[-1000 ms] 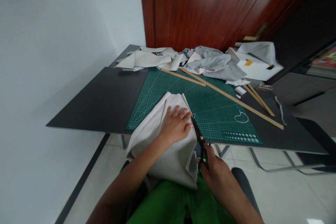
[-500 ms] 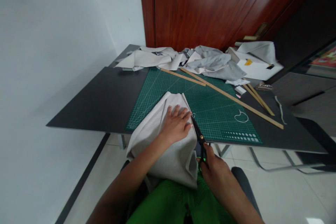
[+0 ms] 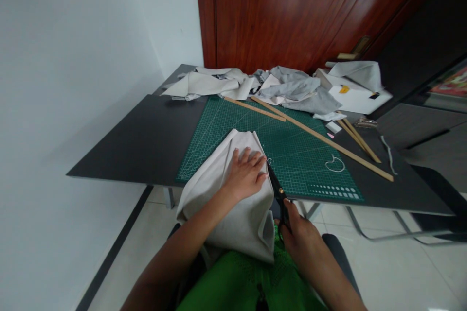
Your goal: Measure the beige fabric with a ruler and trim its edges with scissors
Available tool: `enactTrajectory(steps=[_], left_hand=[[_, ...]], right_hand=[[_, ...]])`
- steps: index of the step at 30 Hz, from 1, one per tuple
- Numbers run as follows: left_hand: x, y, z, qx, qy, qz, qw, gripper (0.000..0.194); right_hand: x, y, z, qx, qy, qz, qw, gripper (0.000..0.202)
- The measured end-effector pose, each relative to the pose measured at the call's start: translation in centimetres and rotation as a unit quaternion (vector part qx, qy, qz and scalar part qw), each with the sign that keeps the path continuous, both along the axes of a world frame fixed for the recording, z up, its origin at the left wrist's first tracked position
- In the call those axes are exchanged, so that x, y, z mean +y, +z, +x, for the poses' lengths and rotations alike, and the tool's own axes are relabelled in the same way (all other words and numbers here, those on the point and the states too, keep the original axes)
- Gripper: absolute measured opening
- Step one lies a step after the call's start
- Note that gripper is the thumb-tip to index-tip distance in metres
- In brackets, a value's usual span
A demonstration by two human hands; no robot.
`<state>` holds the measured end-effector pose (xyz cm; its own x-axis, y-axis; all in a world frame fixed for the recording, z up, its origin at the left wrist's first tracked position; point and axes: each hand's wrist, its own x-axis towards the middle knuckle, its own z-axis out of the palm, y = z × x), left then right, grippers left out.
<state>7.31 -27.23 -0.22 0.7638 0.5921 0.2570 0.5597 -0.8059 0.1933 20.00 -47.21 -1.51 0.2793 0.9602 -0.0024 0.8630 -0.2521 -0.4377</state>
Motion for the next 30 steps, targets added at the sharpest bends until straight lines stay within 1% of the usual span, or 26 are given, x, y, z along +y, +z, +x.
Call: enactTrajectory(steps=[3, 6, 8, 9, 11, 14, 16, 18, 19, 22, 25, 28, 30], left_hand=[[0.0, 0.0, 0.0, -0.001, -0.001, 0.001, 1.0, 0.05], [0.0, 0.0, 0.0, -0.004, 0.001, 0.001, 1.0, 0.052], [0.1, -0.1, 0.0, -0.008, 0.004, -0.001, 1.0, 0.053], [0.2, -0.1, 0.0, -0.01, 0.005, -0.002, 1.0, 0.053], [0.3, -0.2, 0.0, -0.013, 0.006, -0.006, 1.0, 0.053], [0.6, -0.1, 0.0, -0.016, 0.007, -0.002, 1.0, 0.054], [0.6, 0.1, -0.1, -0.015, 0.007, 0.004, 1.0, 0.054], [0.6, 0.4, 0.1, -0.01, 0.009, 0.007, 1.0, 0.053], [0.6, 0.6, 0.2, -0.006, 0.011, 0.008, 1.0, 0.053], [0.6, 1.0, 0.8, 0.001, 0.022, 0.008, 1.0, 0.052], [1.0, 0.7, 1.6, -0.003, 0.01, 0.007, 1.0, 0.056], [1.6, 0.0, 2.1, -0.006, -0.019, 0.001, 1.0, 0.063], [1.9, -0.4, 2.3, 0.002, -0.03, -0.01, 0.999, 0.066]], right_hand=[[0.2, 0.4, 0.5, 0.045, -0.006, 0.011, 0.999, 0.048], [0.2, 0.8, 1.0, 0.128, -0.019, 0.029, 0.991, 0.046], [0.1, 1.1, 1.1, 0.201, -0.034, 0.037, 0.978, 0.044], [0.1, 1.2, 1.0, 0.25, -0.048, 0.037, 0.966, 0.044], [0.2, 1.5, 0.4, 0.367, -0.083, 0.025, 0.926, 0.049], [0.8, 1.9, -0.3, 0.531, -0.131, 0.016, 0.837, 0.062], [1.4, 2.3, 0.0, 0.596, -0.172, 0.044, 0.783, 0.066], [2.0, 2.7, 1.4, 0.621, -0.216, 0.088, 0.748, 0.065], [2.3, 2.8, 2.5, 0.619, -0.234, 0.114, 0.741, 0.064], [2.8, 3.4, 6.2, 0.584, -0.276, 0.204, 0.736, 0.066], [2.2, 3.7, 8.8, 0.546, -0.297, 0.263, 0.738, 0.069], [0.9, 3.4, 9.6, 0.534, -0.288, 0.262, 0.751, 0.068], [0.3, 3.0, 9.4, 0.543, -0.265, 0.229, 0.763, 0.066]])
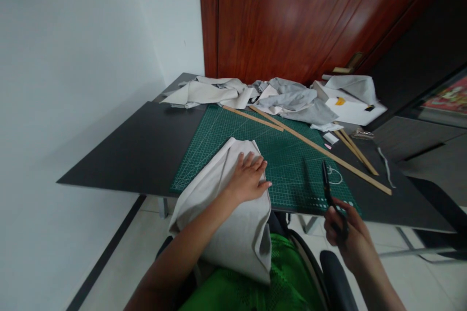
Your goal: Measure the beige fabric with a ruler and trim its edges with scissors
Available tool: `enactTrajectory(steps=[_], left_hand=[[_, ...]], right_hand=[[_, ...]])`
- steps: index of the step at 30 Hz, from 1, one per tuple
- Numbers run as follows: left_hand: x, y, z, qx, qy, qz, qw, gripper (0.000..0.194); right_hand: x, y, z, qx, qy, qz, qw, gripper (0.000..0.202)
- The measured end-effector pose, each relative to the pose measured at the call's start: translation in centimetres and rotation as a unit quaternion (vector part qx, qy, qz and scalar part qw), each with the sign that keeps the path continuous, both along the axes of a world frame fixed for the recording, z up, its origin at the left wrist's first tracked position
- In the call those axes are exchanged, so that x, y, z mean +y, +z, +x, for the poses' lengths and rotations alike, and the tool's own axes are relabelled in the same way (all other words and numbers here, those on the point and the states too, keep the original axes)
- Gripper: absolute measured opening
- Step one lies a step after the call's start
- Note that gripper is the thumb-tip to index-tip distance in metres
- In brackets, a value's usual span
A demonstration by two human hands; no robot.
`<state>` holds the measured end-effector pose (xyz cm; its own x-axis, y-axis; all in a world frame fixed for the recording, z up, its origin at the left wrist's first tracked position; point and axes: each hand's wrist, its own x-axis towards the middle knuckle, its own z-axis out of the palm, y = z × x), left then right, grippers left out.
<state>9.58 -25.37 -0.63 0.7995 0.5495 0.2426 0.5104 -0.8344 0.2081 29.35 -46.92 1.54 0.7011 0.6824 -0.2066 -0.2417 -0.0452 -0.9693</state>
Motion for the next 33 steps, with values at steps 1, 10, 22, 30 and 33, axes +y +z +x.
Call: enactTrajectory(steps=[1, 10, 22, 30, 33], left_hand=[[0.1, -0.1, 0.0, 0.005, -0.004, -0.005, 1.0, 0.067], [0.1, 0.3, 0.0, -0.005, 0.003, -0.024, 1.0, 0.078], [1.7, 0.4, -0.9, -0.122, -0.028, -0.163, 0.979, 0.126], [1.5, 0.9, -1.3, -0.143, 0.048, -0.11, 0.982, 0.06], [1.2, 1.0, -1.1, -0.075, 0.022, -0.027, 0.997, 0.042]], right_hand=[[-0.2, -0.2, -0.2, 0.005, 0.028, -0.007, 1.0, 0.064], [2.6, 0.9, -3.4, 0.102, 0.215, -0.005, 0.971, 0.056], [0.7, 1.0, -4.5, 0.252, 0.288, -0.057, 0.922, 0.054], [4.7, 1.7, -1.8, 0.362, 0.361, -0.025, 0.859, 0.053], [4.7, 1.7, -1.7, 0.353, 0.349, -0.016, 0.868, 0.049]])
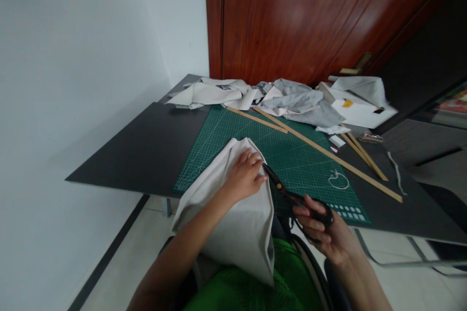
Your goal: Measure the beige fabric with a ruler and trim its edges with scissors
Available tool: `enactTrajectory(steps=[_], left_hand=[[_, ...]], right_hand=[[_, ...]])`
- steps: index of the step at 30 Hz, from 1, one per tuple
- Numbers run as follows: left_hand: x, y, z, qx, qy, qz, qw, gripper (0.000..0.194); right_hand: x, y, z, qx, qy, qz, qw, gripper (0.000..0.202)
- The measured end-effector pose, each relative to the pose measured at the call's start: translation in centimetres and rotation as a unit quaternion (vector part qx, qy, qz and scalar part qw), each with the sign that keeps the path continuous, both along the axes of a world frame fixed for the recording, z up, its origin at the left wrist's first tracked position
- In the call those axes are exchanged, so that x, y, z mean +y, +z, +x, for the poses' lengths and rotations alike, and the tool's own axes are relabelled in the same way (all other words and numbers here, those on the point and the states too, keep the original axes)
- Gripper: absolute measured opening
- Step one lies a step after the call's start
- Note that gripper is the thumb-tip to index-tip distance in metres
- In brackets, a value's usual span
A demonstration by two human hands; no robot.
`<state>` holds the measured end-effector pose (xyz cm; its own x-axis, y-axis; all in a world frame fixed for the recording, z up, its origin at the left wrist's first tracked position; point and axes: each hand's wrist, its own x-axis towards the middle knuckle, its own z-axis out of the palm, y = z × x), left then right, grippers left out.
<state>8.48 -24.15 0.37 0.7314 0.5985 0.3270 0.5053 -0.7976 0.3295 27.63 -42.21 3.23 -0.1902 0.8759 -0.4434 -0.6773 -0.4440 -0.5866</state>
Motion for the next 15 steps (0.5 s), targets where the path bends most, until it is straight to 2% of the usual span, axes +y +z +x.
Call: enactTrajectory(steps=[3, 6, 9, 12, 15], left_hand=[[-0.1, 0.1, 0.1, 0.049, -0.016, 0.034, 0.998, 0.052], [-0.1, 0.1, 0.1, 0.067, -0.015, 0.036, 0.997, 0.062], [-0.3, 0.0, 0.2, 0.078, -0.027, 0.032, 0.996, 0.064], [-0.6, -0.3, 0.4, 0.078, -0.031, 0.031, 0.996, 0.065], [-0.8, -0.6, 0.6, 0.084, -0.034, 0.025, 0.996, 0.067]], right_hand=[[-1.0, -0.6, -0.1, -0.026, -0.041, 0.006, 0.999, 0.038], [-2.4, -1.3, -0.2, -0.107, -0.086, 0.012, 0.991, 0.046], [-2.9, -1.3, -0.1, -0.171, -0.109, 0.02, 0.979, 0.047], [-1.7, -0.3, 0.0, -0.206, -0.103, 0.024, 0.973, 0.049], [0.5, 0.8, 0.2, -0.231, -0.078, 0.018, 0.97, 0.053]])
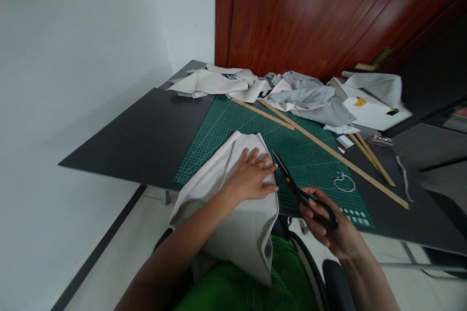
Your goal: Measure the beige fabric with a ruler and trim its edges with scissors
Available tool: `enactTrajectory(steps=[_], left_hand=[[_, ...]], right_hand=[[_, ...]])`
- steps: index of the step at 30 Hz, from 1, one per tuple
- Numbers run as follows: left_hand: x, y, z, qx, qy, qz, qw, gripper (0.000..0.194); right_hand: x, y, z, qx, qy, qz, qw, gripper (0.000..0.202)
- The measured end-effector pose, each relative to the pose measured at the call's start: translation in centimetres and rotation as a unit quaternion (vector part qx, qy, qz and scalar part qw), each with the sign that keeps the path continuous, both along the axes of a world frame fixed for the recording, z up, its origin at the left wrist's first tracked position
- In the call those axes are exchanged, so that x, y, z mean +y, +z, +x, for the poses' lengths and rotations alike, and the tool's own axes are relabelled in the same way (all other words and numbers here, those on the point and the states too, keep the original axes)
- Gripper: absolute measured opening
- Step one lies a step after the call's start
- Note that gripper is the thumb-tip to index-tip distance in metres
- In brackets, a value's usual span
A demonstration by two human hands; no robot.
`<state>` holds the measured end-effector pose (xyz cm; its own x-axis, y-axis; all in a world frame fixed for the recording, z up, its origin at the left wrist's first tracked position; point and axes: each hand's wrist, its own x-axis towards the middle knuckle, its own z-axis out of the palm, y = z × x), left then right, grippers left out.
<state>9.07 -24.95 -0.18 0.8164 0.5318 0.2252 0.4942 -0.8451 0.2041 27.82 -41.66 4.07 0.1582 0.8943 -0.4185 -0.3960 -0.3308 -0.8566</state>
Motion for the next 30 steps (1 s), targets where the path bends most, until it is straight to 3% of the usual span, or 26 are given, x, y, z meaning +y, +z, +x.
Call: enactTrajectory(steps=[6, 16, 22, 30], left_hand=[[0.0, 0.1, -0.1, -0.002, -0.009, -0.007, 1.0, 0.065], [0.0, 0.2, 0.1, -0.011, -0.02, -0.023, 0.999, 0.07], [-0.1, 0.3, 0.1, -0.018, -0.029, -0.035, 0.999, 0.081], [0.2, -0.1, 0.4, -0.033, -0.01, -0.049, 0.998, 0.068]], right_hand=[[3.0, 0.5, 0.8, -0.003, 0.03, -0.015, 0.999, 0.049], [3.5, -0.1, 2.6, 0.029, 0.019, -0.018, 0.999, 0.044], [2.9, -0.6, 2.6, 0.038, 0.002, 0.017, 0.999, 0.042], [-0.3, -1.7, 1.5, 0.056, -0.022, 0.056, 0.997, 0.036]])
